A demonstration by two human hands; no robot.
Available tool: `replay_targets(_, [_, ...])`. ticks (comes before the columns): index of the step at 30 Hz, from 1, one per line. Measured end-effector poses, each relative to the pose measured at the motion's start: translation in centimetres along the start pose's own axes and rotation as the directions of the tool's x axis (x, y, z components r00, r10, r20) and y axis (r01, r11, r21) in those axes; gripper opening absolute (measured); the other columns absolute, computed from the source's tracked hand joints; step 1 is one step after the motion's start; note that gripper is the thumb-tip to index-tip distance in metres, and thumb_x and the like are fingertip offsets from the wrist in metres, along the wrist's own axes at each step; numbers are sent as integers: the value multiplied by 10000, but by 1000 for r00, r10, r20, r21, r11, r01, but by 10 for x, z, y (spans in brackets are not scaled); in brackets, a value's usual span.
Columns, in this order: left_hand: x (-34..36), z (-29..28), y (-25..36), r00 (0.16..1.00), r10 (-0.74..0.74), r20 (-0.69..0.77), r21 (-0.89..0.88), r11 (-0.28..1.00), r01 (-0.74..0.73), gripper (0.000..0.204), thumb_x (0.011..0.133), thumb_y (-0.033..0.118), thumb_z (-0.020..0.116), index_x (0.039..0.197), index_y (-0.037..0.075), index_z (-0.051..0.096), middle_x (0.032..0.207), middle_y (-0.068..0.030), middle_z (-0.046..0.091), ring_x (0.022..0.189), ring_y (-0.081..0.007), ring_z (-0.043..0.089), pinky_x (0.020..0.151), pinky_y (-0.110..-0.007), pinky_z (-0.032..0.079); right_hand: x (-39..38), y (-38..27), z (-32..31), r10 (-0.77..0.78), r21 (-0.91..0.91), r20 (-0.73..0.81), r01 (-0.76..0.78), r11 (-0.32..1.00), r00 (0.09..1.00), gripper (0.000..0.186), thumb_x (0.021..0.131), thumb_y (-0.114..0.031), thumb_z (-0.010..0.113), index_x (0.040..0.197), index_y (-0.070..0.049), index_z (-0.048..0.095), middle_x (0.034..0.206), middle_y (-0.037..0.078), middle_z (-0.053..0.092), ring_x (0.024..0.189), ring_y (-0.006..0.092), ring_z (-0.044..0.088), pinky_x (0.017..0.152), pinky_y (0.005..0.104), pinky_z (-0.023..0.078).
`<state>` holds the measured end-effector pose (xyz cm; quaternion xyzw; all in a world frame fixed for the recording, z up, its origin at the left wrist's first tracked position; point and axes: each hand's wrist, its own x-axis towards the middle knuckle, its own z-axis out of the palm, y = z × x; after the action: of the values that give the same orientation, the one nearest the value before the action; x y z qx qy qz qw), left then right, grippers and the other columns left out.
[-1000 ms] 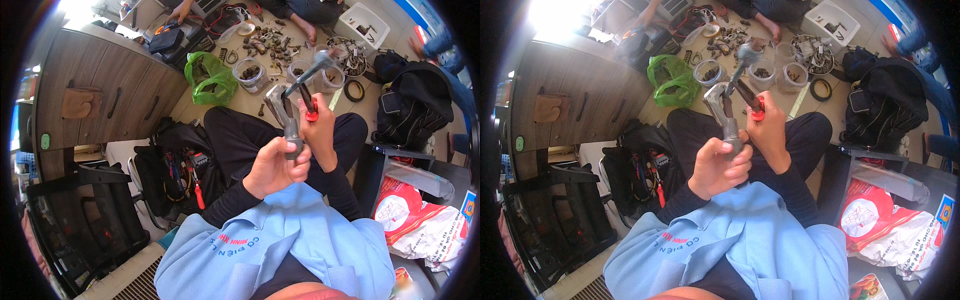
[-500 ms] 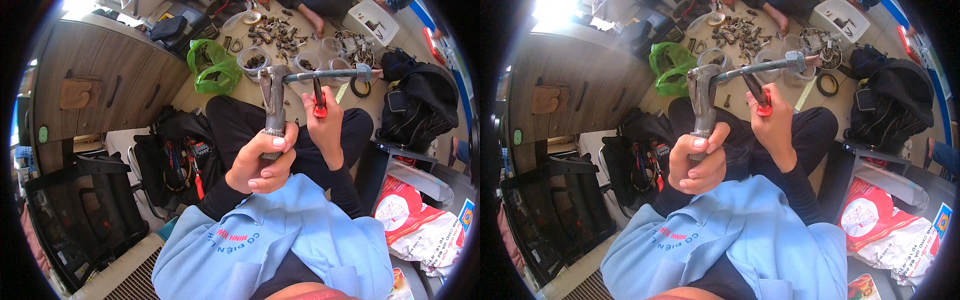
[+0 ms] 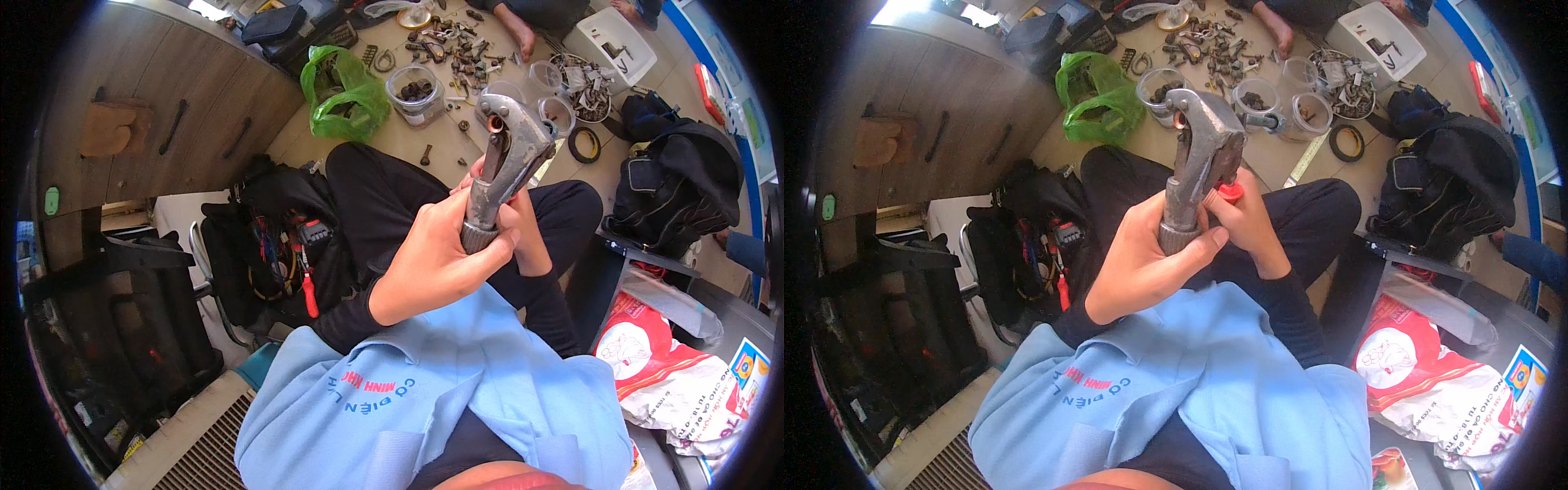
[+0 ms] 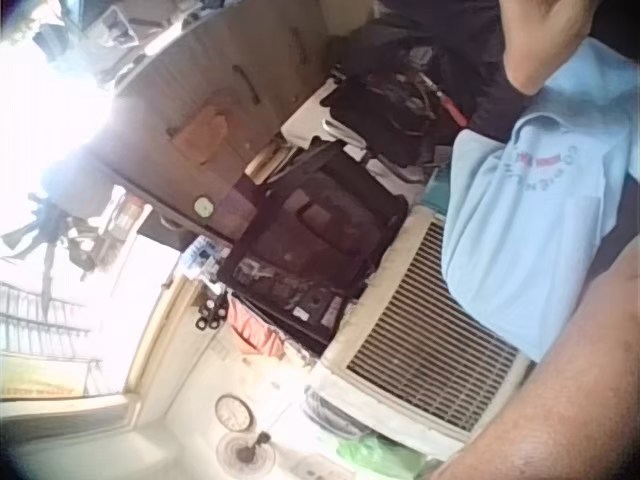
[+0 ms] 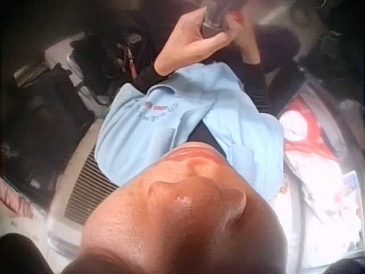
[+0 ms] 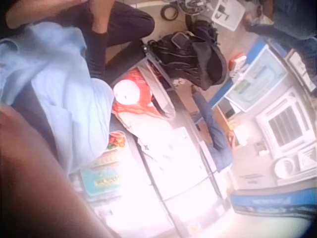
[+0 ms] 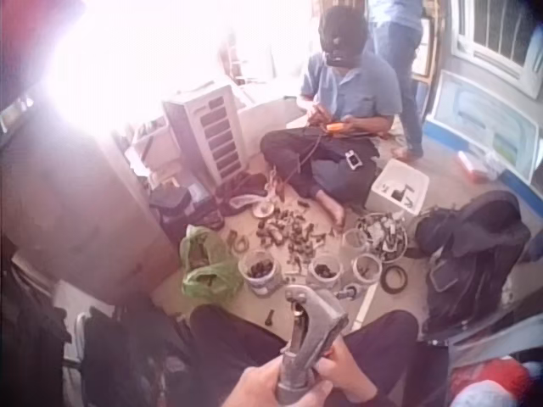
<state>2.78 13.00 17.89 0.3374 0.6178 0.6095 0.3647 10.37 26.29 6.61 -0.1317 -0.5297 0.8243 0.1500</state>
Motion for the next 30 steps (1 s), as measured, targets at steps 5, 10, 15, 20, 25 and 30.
replay_targets(5, [-2, -1, -4, 998, -64, -11, -88, 994, 62, 146, 882, 128, 686, 876, 30, 577, 690, 31, 535, 615, -34, 476, 549, -222, 370, -2, 6, -1, 37, -14, -8, -37, 999, 999, 231, 906, -159, 638, 1078, -11, 594, 954, 33, 649, 839, 105, 591, 763, 266, 480])
replay_targets(10, [1, -6, 2, 967, -248, 65, -295, 921, 256, 164, 892, 151, 688, 866, 38, 572, 627, 29, 507, 510, -46, 450, 457, -211, 325, 0, -3, 6, 70, -87, -40, -73, 994, 997, 166, 912, -133, 632, 1018, -17, 579, 871, 16, 627, 770, 95, 573, 695, 252, 469])
replay_targets(15, [5, -20, -1, 870, -427, 246, -434, 755, 493, 215, 877, 146, 715, 802, 57, 533, 579, 34, 480, 449, -56, 420, 410, -207, 288, 5, -16, 16, -81, -383, -171, 9, 924, 982, 150, 927, -133, 647, 866, -33, 553, 715, -3, 561, 630, 87, 504, 579, 257, 426])
replay_targets(20, [5, -17, -42, 989, -114, 92, -128, 984, 126, 294, 833, 123, 768, 707, 81, 505, 594, 36, 503, 534, -51, 460, 481, -232, 338, 1, -11, 20, -109, -457, -224, -6, 890, 969, 238, 924, -189, 678, 805, -41, 535, 618, -19, 437, 590, 83, 391, 532, 264, 357])
replay_targets(25, [7, -27, -44, 997, -57, 53, 116, 992, 51, 236, 797, 96, 764, 714, 34, 552, 618, -8, 539, 572, -63, 458, 512, -275, 393, -9, -15, 18, -44, -406, -132, -13, 914, 990, 224, 923, -169, 671, 799, -37, 539, 610, -15, 473, 590, 71, 424, 541, 251, 355])
replay_targets(30, [22, -76, -47, 958, 116, 262, 602, 757, -256, 464, 710, 110, 750, 1120, 60, 537, 800, -153, 675, 744, -361, 667, 646, -417, 526, -25, -29, 24, -80, -480, -23, 60, 875, 997, 226, 909, -152, 682, 790, -27, 535, 631, 6, 500, 598, 87, 444, 554, 268, 373])
